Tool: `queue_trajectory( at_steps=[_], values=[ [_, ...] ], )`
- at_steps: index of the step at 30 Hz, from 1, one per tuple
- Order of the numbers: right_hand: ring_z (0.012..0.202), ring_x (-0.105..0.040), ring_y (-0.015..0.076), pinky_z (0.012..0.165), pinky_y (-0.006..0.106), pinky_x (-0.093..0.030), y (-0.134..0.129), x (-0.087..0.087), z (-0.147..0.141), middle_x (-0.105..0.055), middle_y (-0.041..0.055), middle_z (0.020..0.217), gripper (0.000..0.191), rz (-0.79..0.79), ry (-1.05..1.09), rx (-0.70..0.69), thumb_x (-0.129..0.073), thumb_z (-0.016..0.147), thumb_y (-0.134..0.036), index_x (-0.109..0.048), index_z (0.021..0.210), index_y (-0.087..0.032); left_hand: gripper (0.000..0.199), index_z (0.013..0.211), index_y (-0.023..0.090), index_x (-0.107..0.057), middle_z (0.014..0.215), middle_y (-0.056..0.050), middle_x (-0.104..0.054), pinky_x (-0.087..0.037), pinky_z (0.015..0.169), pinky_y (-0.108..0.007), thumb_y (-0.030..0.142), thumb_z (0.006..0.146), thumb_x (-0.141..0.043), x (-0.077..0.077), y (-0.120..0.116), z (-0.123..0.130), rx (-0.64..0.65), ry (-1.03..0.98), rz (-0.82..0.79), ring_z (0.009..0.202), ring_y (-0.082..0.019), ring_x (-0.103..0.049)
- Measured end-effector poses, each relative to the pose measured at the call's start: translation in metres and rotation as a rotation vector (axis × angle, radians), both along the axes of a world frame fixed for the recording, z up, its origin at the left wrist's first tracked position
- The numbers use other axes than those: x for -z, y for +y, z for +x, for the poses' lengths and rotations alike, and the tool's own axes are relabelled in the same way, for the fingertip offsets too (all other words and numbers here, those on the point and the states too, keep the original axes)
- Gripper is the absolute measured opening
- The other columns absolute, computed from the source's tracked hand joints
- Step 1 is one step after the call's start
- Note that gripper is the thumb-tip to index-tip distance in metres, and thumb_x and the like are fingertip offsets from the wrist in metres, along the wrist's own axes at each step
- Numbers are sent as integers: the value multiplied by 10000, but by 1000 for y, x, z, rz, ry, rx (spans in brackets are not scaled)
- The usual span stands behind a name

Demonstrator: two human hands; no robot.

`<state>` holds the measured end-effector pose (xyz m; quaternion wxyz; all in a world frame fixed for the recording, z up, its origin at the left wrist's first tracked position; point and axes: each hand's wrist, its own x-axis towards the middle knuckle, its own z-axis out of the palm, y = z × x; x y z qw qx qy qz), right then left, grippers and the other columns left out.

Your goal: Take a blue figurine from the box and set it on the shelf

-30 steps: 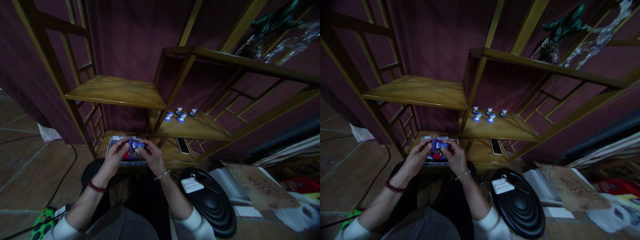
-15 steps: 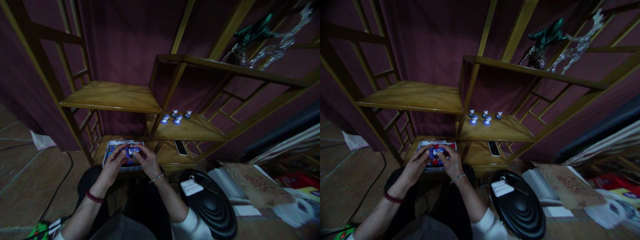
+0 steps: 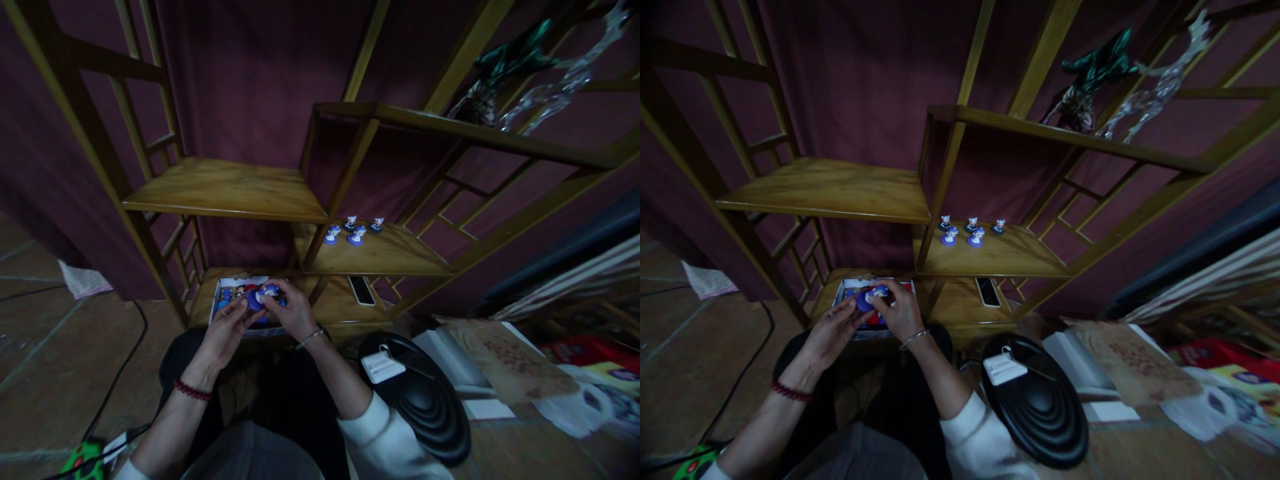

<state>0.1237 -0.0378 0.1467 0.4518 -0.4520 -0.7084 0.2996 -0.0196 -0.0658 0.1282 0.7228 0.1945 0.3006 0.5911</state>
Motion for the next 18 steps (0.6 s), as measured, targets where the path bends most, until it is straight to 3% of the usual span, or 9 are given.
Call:
queue_trajectory(
  at_steps=[7, 18],
  values=[
    [774, -586, 138, 718, 257, -476, 7, 1, -5, -634, -4, 878, 261, -126, 45, -75, -611, 709, -338, -605, 940, -218, 232, 906, 138, -674, 1028, -57, -656, -419, 952, -364, 141, 674, -665, 1, -4, -11, 48, -1, 68, 1025, -198, -561],
    [653, -571, 114, 639, 249, -496, 4, -6, -11, -624, -1, 832, 284, -313, 181, -141, -630, 688, -353, -606, 930, -206, 297, 992, 158, -649, 1061, -48, -640, -411, 953, -338, 185, 697, -659, -4, -10, -19, 99, 81, 161, 1007, -185, -568]
  ],
)
